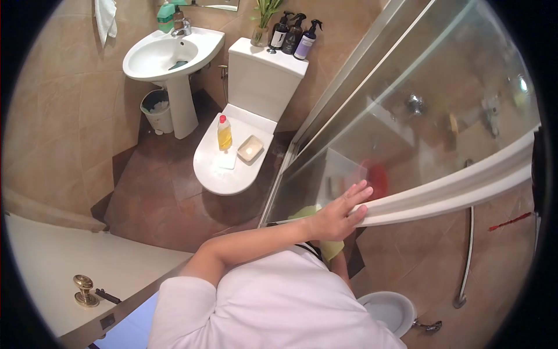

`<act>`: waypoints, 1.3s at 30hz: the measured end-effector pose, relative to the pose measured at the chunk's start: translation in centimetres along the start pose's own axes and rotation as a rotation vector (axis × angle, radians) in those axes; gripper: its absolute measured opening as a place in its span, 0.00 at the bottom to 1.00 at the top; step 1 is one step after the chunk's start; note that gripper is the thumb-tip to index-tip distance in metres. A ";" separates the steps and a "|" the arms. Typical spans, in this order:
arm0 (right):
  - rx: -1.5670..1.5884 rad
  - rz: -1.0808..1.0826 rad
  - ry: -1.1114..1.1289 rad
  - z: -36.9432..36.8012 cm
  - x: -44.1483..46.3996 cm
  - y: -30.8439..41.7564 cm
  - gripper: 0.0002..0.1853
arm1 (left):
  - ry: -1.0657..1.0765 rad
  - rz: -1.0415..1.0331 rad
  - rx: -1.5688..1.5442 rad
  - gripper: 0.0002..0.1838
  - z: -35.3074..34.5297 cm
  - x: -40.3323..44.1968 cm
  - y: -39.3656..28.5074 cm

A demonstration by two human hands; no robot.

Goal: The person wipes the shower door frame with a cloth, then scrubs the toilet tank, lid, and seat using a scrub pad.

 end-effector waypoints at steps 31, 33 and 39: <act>-0.251 0.545 -0.254 -13.0 7.4 31.1 0.17 | 0.075 -0.083 0.104 0.51 -2.7 6.8 18.6; -0.263 0.567 -0.278 -12.5 6.8 32.1 0.17 | 0.087 -0.064 0.128 0.51 -2.8 7.0 19.6; -0.264 0.594 -0.348 -10.9 4.3 33.9 0.18 | 0.101 -0.056 0.173 0.47 -3.3 7.5 22.2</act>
Point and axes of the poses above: each hand's wrist, its own x-axis towards the middle knuckle, its own z-axis out of the back of the hand, y = z × x, the point moved 9 cm from there along x, towards the middle knuckle, and after that the axes turned 4 degrees about z, right-handed, at the moved point
